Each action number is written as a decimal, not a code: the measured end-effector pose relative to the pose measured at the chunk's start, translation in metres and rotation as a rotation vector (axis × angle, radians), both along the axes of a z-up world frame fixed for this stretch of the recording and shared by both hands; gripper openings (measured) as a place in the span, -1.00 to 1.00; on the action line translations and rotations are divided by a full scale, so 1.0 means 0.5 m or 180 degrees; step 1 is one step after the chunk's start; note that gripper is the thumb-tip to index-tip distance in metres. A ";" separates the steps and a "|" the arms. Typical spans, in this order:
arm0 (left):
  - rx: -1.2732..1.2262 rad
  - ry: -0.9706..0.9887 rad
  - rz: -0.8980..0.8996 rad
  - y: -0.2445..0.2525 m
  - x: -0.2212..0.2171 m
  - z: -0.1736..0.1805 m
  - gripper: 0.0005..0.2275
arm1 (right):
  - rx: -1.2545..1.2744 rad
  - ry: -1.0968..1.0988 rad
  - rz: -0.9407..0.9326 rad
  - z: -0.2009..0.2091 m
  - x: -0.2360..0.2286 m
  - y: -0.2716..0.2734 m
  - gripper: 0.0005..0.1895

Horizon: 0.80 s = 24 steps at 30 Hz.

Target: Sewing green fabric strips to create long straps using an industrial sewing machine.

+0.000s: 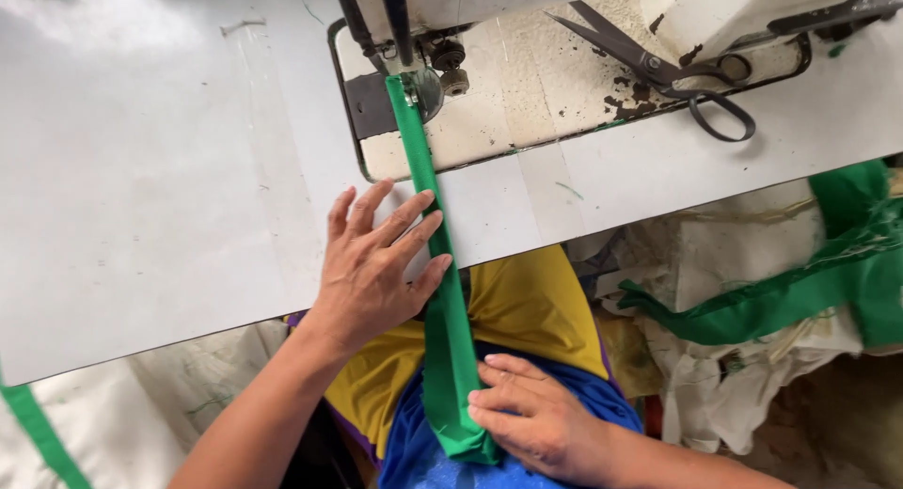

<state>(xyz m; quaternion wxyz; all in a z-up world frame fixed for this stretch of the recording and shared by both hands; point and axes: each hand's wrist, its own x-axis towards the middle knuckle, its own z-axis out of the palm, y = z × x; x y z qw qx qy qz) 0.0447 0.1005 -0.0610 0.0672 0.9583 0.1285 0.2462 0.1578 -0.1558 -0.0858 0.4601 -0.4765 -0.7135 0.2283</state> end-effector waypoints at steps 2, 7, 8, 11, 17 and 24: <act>-0.0040 0.0020 -0.0012 0.006 0.000 -0.001 -0.72 | -0.0093 0.0042 -0.0050 -0.008 -0.008 -0.003 -0.82; 0.0007 0.0049 0.0029 0.049 0.013 -0.007 -0.72 | -0.0207 0.0080 -0.0146 -0.016 0.003 0.042 -0.81; 0.0066 0.0050 0.0031 0.059 0.018 -0.008 -0.72 | -0.0088 0.0015 -0.0165 -0.012 0.009 0.057 -0.84; 0.0115 0.0091 0.0053 0.088 0.032 -0.015 -0.71 | 0.0013 -0.0135 -0.0152 -0.006 0.028 0.090 -0.85; 0.0108 0.0074 0.0113 0.131 0.057 -0.039 -0.69 | 0.0151 -0.0514 -0.0211 -0.009 0.051 0.129 -0.83; -0.0193 -0.0038 0.0124 0.077 0.029 -0.007 -0.66 | 0.0520 -0.1207 -0.0448 0.058 0.054 0.127 -0.78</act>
